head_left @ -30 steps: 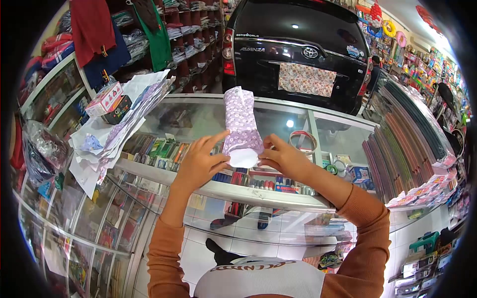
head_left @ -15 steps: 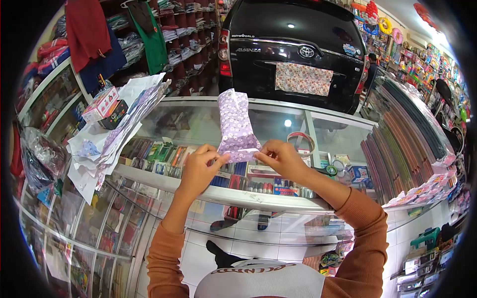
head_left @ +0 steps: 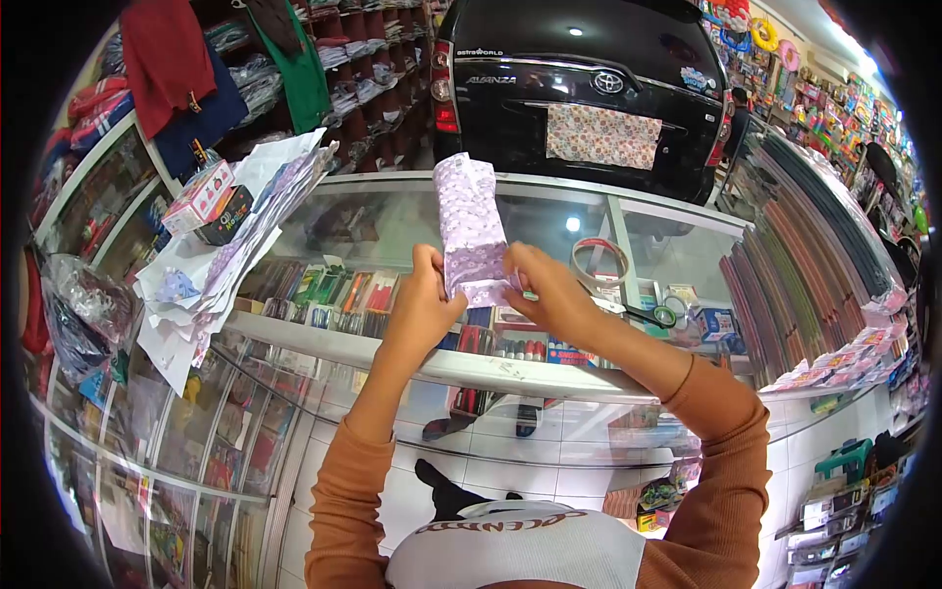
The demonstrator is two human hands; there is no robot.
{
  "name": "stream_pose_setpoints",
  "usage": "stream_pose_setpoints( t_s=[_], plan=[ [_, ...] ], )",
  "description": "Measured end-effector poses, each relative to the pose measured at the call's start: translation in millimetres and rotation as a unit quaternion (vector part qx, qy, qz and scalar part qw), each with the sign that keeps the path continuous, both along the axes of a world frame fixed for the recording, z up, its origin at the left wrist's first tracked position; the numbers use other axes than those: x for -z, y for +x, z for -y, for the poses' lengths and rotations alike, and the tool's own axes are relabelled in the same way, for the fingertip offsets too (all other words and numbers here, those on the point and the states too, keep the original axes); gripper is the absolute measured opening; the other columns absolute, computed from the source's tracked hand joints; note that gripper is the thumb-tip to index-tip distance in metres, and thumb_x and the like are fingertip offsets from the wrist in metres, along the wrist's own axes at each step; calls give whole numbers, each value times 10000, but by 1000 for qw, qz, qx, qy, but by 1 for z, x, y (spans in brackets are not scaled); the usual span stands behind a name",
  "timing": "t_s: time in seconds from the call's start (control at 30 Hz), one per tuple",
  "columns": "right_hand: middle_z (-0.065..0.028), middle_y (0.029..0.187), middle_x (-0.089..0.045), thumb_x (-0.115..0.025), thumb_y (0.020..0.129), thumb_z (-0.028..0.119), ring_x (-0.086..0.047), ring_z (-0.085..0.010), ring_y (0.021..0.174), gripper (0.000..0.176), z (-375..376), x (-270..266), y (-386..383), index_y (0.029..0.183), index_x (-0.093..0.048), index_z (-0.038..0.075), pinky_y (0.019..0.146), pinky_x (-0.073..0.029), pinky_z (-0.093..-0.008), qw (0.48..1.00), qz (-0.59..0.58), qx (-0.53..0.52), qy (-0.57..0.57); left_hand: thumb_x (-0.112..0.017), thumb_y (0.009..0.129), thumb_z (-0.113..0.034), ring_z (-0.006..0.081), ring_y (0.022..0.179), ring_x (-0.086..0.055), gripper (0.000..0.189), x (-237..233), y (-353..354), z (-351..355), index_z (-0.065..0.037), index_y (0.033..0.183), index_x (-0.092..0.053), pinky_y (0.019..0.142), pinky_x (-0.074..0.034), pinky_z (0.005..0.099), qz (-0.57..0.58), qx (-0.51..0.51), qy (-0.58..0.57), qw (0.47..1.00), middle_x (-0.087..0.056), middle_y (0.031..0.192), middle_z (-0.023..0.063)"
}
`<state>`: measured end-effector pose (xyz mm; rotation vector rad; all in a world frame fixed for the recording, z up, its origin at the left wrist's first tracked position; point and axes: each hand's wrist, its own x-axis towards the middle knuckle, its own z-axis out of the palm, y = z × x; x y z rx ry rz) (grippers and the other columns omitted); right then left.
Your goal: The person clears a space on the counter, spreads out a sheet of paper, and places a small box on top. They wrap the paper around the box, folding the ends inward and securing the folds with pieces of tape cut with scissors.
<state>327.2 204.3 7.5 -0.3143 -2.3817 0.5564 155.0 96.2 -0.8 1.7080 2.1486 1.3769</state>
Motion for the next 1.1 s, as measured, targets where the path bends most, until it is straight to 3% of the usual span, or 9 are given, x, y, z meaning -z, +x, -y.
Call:
stream_pose_setpoints(
  t_s=[0.07,0.1,0.23,0.37,0.53,0.63,0.73,0.9,1.1],
  plan=[
    [-80,913,-529,-707,739,37,-534,-219,845,240,-2,5,0,908,-541,75,675,-424,-348,981,-13,12,192,-705,715,-14,212,750,-579,497,7,-1,-4,-41,1098,-390,678,-460,318,-4,-4,25,1000,-547,785,63],
    [-58,1071,-533,-672,751,86,-491,-242,1061,177,-1,4,4,923,-639,109,799,-400,-387,973,55,23,223,-703,710,-11,225,812,-582,520,13,0,-7,-43,1127,-395,739,-459,333,-53,-23,69,996,-556,824,71],
    [-3,1182,-538,-757,675,257,-377,-216,1264,478,-8,8,12,1129,-658,143,988,-301,-488,924,128,-20,361,-678,724,-14,257,1025,-553,505,-5,25,7,-72,1187,-486,988,-347,441,-273,-101,129,948,-583,1002,79],
    [32,1198,-558,-748,691,252,-341,-208,1319,475,-10,14,17,1143,-654,143,1017,-228,-583,909,111,-6,403,-615,789,-46,198,1088,-570,280,8,17,19,-103,1062,-646,1093,-199,540,-379,17,45,924,-629,1064,10],
    [47,1152,-607,-742,707,246,-347,-203,1316,443,-5,18,14,1129,-654,140,1010,-205,-615,905,108,32,411,-616,789,-63,184,1133,-572,326,3,9,31,-100,1112,-635,1126,-127,589,-391,69,8,918,-652,1082,18],
    [77,1234,-601,-561,864,153,-409,-177,1247,321,2,6,14,1173,-644,182,1000,-229,-582,912,195,43,359,-617,786,-65,181,1143,-571,321,-2,5,33,-96,1105,-638,1121,-102,621,-425,88,-10,901,-650,1102,17],
    [80,1228,-606,-567,860,149,-450,-174,1145,318,-4,3,15,1167,-641,180,966,-285,-550,918,193,11,346,-604,773,-23,177,1102,-586,313,-6,-7,33,-92,1075,-646,1121,-196,565,-430,123,-9,894,-642,1092,22],
    [2,1054,-604,-567,790,136,-516,-165,1011,257,-19,-4,15,1034,-623,77,866,-386,-286,912,121,-50,388,-619,784,-72,166,1037,-596,252,-9,-28,27,-94,1032,-658,1097,-315,472,-501,150,78,849,-638,1024,3],
    [-45,1047,-603,-572,776,88,-535,-214,993,236,-24,-1,8,1006,-603,45,847,-442,-335,925,80,-76,364,-621,765,-133,136,1077,-566,196,-11,-35,13,-97,954,-661,1134,-259,507,-605,88,129,781,-619,967,-13]
  ],
)
